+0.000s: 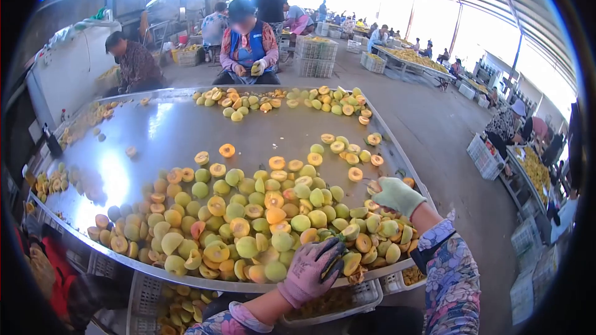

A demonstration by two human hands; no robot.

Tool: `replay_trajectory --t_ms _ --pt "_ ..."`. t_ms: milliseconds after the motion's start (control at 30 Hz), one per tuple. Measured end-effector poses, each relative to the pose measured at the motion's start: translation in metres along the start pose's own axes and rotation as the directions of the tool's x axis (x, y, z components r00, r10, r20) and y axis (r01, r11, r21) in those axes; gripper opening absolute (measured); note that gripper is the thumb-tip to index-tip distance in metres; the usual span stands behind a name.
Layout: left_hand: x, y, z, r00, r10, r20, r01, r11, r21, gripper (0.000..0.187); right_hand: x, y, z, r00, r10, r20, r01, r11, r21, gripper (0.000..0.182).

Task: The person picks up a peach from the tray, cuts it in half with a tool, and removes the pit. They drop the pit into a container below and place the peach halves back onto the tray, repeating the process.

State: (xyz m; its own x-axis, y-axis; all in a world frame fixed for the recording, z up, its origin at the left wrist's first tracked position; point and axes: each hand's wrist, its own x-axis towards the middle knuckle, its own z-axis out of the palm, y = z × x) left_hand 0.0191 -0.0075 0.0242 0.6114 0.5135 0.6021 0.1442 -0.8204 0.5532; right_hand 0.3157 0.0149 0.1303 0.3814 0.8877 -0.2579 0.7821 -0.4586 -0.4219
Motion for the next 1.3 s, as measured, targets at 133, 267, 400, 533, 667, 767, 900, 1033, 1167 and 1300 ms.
replay_trajectory --t_ms 133,267,400,533,667,767,900,1033,1167,1300 --pt "0.002 0.001 -0.004 0.997 -0.045 -0.063 0.04 0.996 -0.081 0.05 0.063 -0.043 0.019 0.961 -0.259 -0.096 0.195 0.882 -0.429 0.032" --pt "0.0 0.002 -0.012 0.999 -0.039 0.002 0.039 0.99 -0.132 0.052 0.139 -0.07 0.045 0.926 -0.36 -0.113 0.254 0.817 -0.518 0.029" --pt "0.0 0.005 -0.018 0.994 -0.109 0.015 0.11 0.981 -0.162 0.045 0.187 -0.098 0.073 0.921 -0.368 -0.129 0.227 0.776 -0.589 0.03" --pt "-0.001 0.003 -0.019 0.987 -0.145 0.07 0.155 0.971 -0.18 0.047 0.218 -0.107 0.091 0.885 -0.462 -0.057 0.321 0.695 -0.643 0.033" --pt "-0.002 0.002 -0.018 0.988 -0.143 0.052 0.15 0.973 -0.173 0.043 0.238 -0.087 0.102 0.89 -0.456 0.007 0.357 0.687 -0.633 0.029" --pt "-0.001 0.007 -0.023 0.988 -0.138 0.063 0.149 0.966 -0.213 0.042 0.24 -0.049 0.094 0.882 -0.437 0.176 0.452 0.681 -0.576 0.026" --pt "-0.004 0.01 -0.02 0.99 -0.13 0.046 0.138 0.963 -0.233 0.042 0.157 -0.04 0.033 0.914 -0.06 0.402 0.189 0.938 -0.292 0.031" --pt "-0.005 0.014 -0.017 0.986 -0.146 0.076 0.159 0.966 -0.204 0.039 0.154 -0.001 0.002 1.0 -0.024 -0.012 0.021 0.977 -0.211 0.028" --pt "-0.001 0.017 -0.014 0.983 -0.128 0.129 0.154 0.965 -0.212 0.036 0.155 -0.038 0.002 0.961 -0.208 -0.183 0.146 0.942 -0.303 0.022" --pt "0.002 0.017 -0.017 0.993 -0.109 0.038 0.113 0.982 -0.151 0.034 0.181 -0.122 0.054 0.934 -0.358 -0.006 0.351 0.917 -0.19 0.034"
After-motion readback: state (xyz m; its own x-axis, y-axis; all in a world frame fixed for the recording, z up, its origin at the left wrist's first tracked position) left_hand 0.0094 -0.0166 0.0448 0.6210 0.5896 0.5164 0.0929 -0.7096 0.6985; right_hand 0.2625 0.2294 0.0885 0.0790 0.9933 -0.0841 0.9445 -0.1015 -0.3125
